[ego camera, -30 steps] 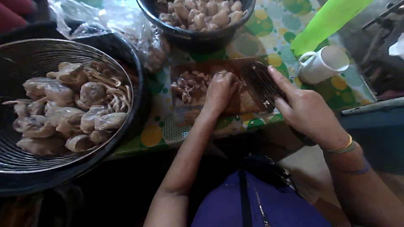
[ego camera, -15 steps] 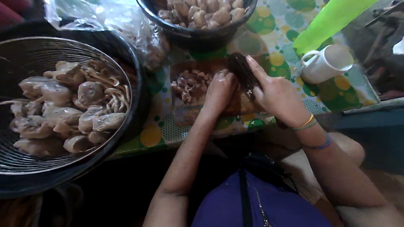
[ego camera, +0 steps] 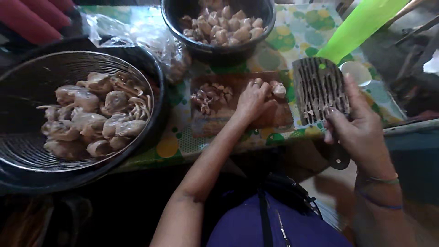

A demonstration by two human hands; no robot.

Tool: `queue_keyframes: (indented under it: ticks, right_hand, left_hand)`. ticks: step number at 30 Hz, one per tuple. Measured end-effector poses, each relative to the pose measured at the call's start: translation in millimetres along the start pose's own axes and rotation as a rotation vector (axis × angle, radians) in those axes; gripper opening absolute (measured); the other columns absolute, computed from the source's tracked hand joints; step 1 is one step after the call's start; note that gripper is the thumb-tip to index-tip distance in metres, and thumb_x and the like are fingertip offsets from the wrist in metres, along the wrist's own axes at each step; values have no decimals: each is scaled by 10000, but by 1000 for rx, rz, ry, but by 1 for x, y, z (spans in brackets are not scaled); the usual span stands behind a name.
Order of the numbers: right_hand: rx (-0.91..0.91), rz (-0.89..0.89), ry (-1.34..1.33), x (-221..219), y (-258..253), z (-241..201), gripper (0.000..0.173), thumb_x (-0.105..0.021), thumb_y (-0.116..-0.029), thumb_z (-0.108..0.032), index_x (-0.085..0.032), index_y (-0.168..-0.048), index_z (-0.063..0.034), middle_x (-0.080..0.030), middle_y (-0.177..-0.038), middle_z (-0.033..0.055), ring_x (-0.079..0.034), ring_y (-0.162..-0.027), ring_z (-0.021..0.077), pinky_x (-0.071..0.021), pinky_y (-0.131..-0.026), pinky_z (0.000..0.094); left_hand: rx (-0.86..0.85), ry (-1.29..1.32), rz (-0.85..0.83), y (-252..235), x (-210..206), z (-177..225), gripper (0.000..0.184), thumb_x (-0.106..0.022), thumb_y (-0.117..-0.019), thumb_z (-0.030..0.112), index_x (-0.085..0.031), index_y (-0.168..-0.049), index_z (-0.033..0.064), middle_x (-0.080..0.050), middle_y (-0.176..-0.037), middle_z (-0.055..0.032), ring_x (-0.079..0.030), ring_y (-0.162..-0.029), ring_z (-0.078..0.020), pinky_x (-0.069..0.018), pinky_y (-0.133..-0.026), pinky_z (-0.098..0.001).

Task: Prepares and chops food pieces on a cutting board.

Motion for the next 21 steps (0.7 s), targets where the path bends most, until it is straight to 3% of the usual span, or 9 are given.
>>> queue_keyframes:
  ticks: [3, 5, 8, 11, 14, 16, 18, 21]
  right_hand:
    - [8, -7, -15, 0, 5, 6, 687, -521, -1022, -119, -240, -1643, -205, -651, -820, 23, -567, -481, 47, -520, -437, 208]
    - [-2, -16, -13, 4, 9, 14, 673, -523, -1028, -133, -249, -1640, -193, -654, -853, 33, -565, -486, 50, -524, -440, 211]
    - [-23, 2, 46, 12, 13, 23, 664, -525, -1031, -163, -258, -1638, -189, -664, -845, 51, -559, -478, 51, -517, -444, 221]
    - [-34, 10, 66, 14, 13, 28, 666, -528, -1027, -156, -262, -1637, -178, -658, -870, 75, -547, -471, 49, -509, -435, 219]
    - [-29, 6, 79, 12, 13, 29, 659, -524, -1034, -169, -261, -1638, -185, -664, -924, 98, -552, -486, 68, -516, -444, 244]
    - [-33, 16, 96, 13, 15, 28, 658, -522, -1027, -175, -274, -1636, -196, -672, -913, 95, -550, -475, 72, -515, -440, 251]
    - [-52, 22, 95, 14, 19, 27, 658, -518, -1023, -170, -279, -1635, -202, -675, -917, 91, -551, -473, 71, -518, -438, 250]
    - [-67, 30, 109, 17, 24, 27, 649, -519, -1026, -167, -286, -1631, -193, -672, -897, 86, -551, -471, 67, -515, -439, 245]
  left_hand:
    - [5, -194, 19, 1, 5, 0, 196, -610, -989, 160, -700, -1106, 31, -665, -1176, -205, -619, -1178, -407, -550, -886, -532]
    - [89, -329, -32, 14, 25, -5, 208, -634, -968, 110, -707, -1125, -6, -658, -1243, -229, -587, -1239, -432, -508, -953, -579]
    - [225, -437, -100, 36, 58, -20, 226, -638, -971, 123, -704, -1136, -18, -605, -1305, -272, -531, -1282, -474, -462, -1010, -612]
    - [208, -365, -130, 39, 76, -10, 254, -694, -967, 192, -718, -1139, 6, -598, -1302, -263, -520, -1282, -470, -477, -1015, -589]
    - [27, -251, -113, 16, 58, 22, 231, -698, -965, 128, -728, -1183, 61, -647, -1283, -183, -551, -1288, -403, -510, -1020, -524]
    - [-68, -219, -176, -7, 30, 37, 318, -645, -966, 27, -710, -1266, 111, -640, -1343, -143, -540, -1328, -379, -522, -1016, -515]
    - [-133, -234, -215, -28, 4, 39, 313, -609, -958, -31, -709, -1214, 120, -645, -1305, -133, -547, -1299, -381, -538, -967, -519]
    - [-120, -173, -170, -46, -4, 31, 201, -595, -1017, 95, -718, -1169, 50, -664, -1249, -175, -594, -1262, -366, -535, -988, -515]
Point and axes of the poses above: each hand's wrist, its own y-axis away from the middle knuckle, its own x-axis out of the back of the hand, z = x × y, the point moved 4 cm from there along -y, towards the middle knuckle
